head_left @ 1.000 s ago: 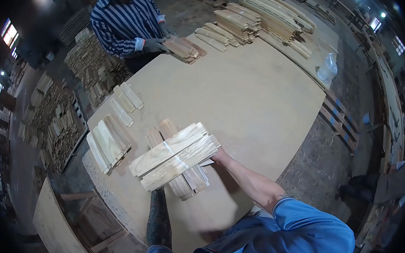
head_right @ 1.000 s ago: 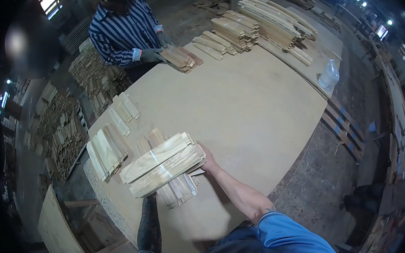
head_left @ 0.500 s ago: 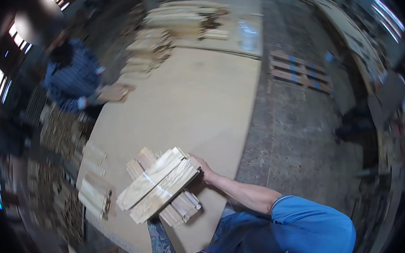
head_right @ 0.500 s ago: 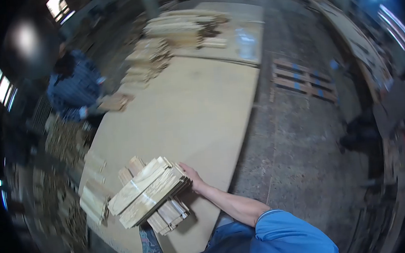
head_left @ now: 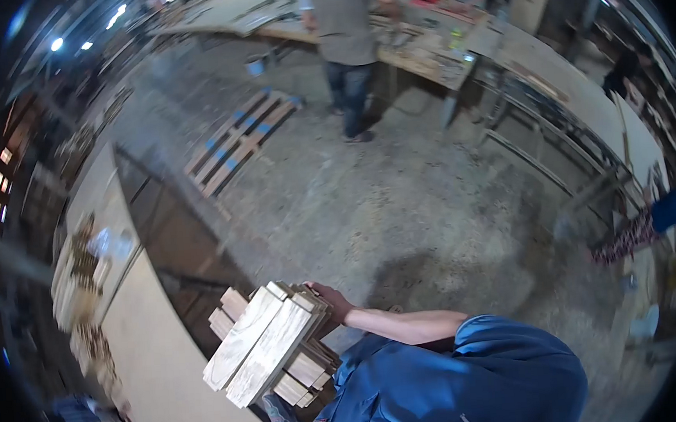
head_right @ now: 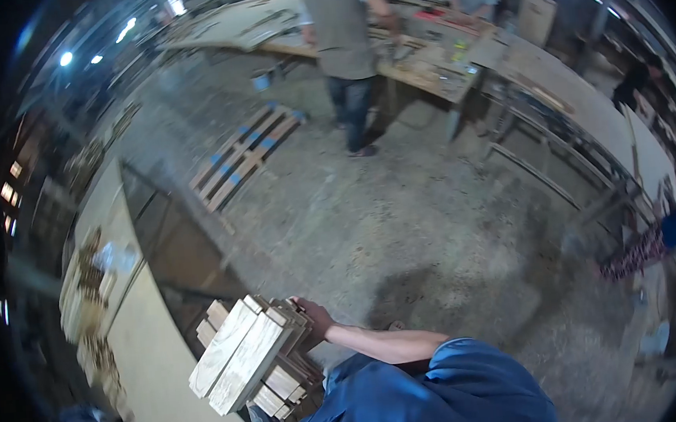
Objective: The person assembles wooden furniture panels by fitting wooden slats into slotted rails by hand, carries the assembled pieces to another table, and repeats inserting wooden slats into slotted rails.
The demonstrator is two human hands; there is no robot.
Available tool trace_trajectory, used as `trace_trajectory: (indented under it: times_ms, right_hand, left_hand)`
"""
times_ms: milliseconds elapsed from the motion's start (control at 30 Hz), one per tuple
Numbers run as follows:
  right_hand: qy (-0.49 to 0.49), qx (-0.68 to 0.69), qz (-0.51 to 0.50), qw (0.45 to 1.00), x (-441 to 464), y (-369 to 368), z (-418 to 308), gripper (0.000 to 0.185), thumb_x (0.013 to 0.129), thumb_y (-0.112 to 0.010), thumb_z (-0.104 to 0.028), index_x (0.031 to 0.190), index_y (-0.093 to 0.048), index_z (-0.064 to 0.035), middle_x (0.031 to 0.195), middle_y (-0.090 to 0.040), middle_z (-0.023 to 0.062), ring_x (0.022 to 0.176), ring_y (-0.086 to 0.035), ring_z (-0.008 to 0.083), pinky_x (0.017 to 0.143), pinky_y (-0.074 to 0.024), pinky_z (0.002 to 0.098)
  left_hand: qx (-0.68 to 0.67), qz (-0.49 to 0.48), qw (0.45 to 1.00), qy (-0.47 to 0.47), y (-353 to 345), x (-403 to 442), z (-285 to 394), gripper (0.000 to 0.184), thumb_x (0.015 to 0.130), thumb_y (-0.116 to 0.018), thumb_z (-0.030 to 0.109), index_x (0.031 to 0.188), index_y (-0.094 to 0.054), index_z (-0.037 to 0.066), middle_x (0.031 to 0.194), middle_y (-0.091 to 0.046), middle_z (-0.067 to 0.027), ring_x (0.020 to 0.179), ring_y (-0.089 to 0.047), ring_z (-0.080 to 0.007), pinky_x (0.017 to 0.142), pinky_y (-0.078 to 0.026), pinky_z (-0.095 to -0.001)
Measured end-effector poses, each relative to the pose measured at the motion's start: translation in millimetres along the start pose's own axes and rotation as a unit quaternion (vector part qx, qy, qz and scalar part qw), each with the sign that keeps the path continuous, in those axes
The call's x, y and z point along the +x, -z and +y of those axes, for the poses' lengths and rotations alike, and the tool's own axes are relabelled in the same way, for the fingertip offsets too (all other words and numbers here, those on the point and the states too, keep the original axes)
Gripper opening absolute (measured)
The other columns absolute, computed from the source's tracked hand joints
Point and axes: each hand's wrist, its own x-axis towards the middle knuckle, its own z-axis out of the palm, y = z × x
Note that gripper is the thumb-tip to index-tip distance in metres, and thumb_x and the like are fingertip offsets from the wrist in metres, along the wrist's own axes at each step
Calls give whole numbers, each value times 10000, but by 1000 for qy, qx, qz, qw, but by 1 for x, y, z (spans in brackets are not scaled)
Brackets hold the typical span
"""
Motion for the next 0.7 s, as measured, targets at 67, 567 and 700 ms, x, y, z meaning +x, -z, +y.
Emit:
trace_trajectory:
  times_ms: [67, 567, 700]
  right_hand:
    - [-148, 313, 95, 934, 12, 101, 35, 393, 978, -563, -265, 1343, -543, -123, 1236, -660, 104, 1085, -607, 163, 952, -475, 331]
    - [-17, 247, 415, 876, -41, 511, 51, 448, 969, -603, -345, 1318, -563, -66, 1145, -673, 93, 1030, -633, 195, 881, -514, 338]
    - [-28, 261, 440, 859, -86, 589, 68, 440, 971, -602, -348, 1308, -569, -66, 1134, -675, 89, 1020, -638, 194, 869, -519, 339]
  left_hand:
    - [-4, -49, 999, 3, -107, 36, 26, 492, 980, -503, 398, 1322, -556, 48, 1220, -643, -128, 1168, -607, -254, 918, -512, -383]
    - [47, -148, 987, 40, -390, 176, -62, 483, 975, -503, 381, 1313, -560, 41, 1209, -646, -137, 1169, -605, -264, 919, -509, -386]
    - [67, -156, 984, 44, -479, 214, -54, 480, 974, -503, 376, 1311, -561, 39, 1207, -647, -140, 1170, -605, -267, 920, -508, -387]
